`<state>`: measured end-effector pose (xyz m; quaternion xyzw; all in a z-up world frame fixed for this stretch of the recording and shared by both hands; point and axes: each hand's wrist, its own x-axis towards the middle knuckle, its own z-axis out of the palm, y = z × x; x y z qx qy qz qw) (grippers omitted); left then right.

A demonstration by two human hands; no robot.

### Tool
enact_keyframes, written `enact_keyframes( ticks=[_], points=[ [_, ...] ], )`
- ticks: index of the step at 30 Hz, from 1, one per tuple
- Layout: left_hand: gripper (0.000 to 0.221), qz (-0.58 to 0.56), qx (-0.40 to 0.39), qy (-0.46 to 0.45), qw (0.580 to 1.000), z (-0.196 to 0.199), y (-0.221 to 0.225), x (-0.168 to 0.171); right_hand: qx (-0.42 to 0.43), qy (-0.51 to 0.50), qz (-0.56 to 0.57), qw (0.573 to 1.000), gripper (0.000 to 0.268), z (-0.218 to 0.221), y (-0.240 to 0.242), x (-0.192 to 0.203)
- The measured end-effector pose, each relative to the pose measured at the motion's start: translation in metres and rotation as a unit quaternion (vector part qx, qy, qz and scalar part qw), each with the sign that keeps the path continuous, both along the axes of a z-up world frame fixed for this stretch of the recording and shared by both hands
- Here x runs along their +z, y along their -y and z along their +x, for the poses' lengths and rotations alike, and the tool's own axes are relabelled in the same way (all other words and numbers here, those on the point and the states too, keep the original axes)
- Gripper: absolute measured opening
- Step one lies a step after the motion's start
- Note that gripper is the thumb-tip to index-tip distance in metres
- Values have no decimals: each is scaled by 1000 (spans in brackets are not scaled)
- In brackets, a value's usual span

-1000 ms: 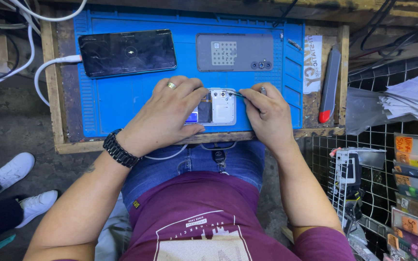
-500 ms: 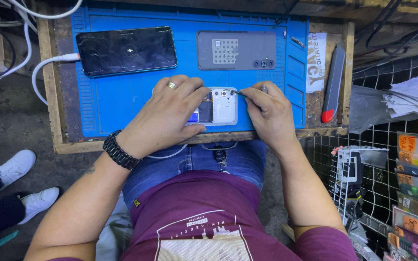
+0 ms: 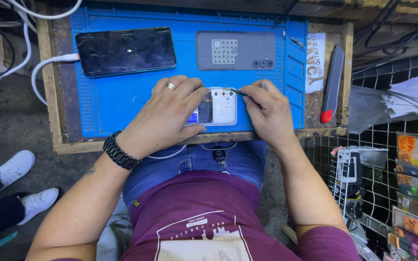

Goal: The person pries off the back cover of a phone, removes the internal components, and uses a small screwdriver to remove screws from the internal chassis.

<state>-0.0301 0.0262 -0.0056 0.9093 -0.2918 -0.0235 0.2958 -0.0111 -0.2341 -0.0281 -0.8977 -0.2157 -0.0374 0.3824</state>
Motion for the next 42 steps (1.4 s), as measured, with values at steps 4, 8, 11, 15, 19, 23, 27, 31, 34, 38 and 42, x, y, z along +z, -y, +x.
enact_keyframes(
  ticks=[4, 8, 11, 15, 19, 23, 27, 31, 34, 38, 42],
  points=[
    [69, -30, -1, 6, 1000, 1, -1, -2, -16, -13, 33, 999, 19, -2, 3, 1],
    [42, -81, 34, 45, 995, 9, 7, -4, -4, -39, 64, 997, 20, -4, 5, 6],
    [27, -102, 24, 102, 989, 12, 19, -4, 30, -23, 70, 997, 22, -10, 4, 10],
    [9, -78, 12, 167, 983, 16, 34, -2, 25, -42, 89, 995, 24, -16, 12, 16],
    [7, -58, 35, 208, 976, 15, 31, -2, -12, -13, 40, 999, 25, -15, 30, 21],
    [11, -35, 75, 207, 975, 17, 17, -5, -31, 13, -100, 994, 25, -11, 46, 24],
    [25, 22, 120, 171, 978, 17, 7, -7, -14, 51, -146, 988, 29, -11, 49, 27],
    [21, 51, 126, 175, 975, 19, 1, -5, -14, 72, -120, 990, 44, -15, 46, 42],
    [7, 7, 105, 214, 971, 23, 3, -6, -18, 12, -72, 997, 51, -17, 43, 57],
    [7, -14, 90, 204, 975, 47, 19, -16, -29, -3, -26, 999, 56, -19, 38, 64],
    [10, -1, 80, 227, 971, 76, 38, -28, -35, 26, 9, 999, 53, -22, 35, 53]
  ],
)
